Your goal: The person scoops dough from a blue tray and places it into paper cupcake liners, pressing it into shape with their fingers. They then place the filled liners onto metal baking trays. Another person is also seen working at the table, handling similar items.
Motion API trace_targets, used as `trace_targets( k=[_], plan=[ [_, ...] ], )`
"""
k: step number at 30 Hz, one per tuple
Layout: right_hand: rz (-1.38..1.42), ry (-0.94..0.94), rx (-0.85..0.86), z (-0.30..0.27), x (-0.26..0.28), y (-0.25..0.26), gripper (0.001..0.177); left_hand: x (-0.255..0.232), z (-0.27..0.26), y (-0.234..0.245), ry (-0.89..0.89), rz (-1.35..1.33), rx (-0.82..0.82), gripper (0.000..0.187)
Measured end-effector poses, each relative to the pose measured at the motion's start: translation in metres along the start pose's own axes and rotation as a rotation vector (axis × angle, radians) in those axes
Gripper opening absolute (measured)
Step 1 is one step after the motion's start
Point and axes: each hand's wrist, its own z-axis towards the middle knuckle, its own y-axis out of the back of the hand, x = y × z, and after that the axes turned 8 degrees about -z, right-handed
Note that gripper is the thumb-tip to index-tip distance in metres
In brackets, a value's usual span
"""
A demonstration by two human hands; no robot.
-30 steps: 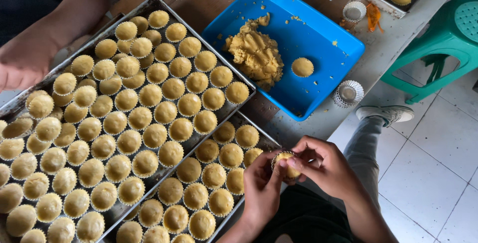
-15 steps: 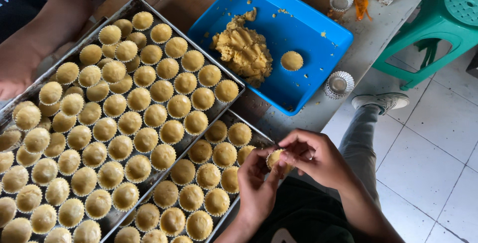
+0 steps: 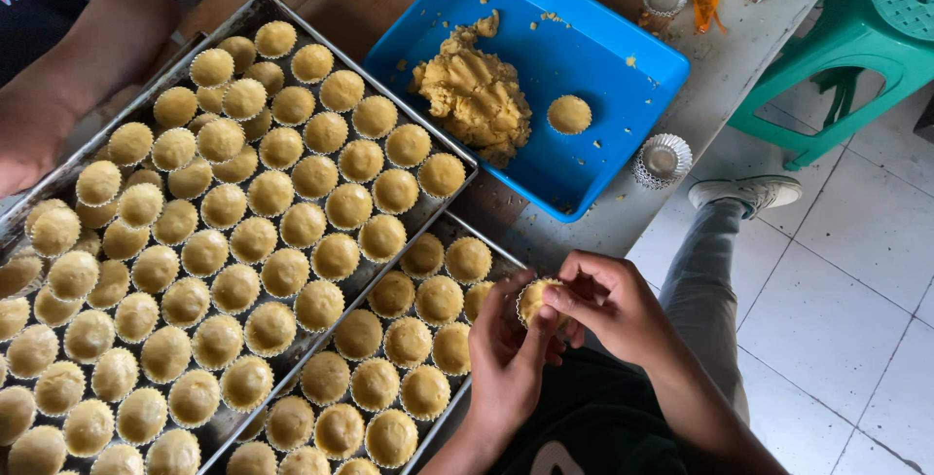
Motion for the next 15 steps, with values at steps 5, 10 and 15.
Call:
trace_targets(
  k=[5, 10, 15],
  plan=[
    [-0.047, -0.104, -0.164, 0.001, -0.006, -0.006, 0.018, -0.004, 0.001, 0.007, -0.143, -0.013, 0.108, 0.060],
    [-0.091, -0.114, -0.209, -0.004, -0.006, -0.004, 0.018, 0.002, 0.003, 0.009, -0.125, 0.035, 0.086, 0.051],
    [-0.074, -0.018, -0.099, -0.008, -0.011, 0.000, 0.016, -0.001, 0.005, 0.009, -0.088, 0.062, 0.068, 0.042]
  ],
)
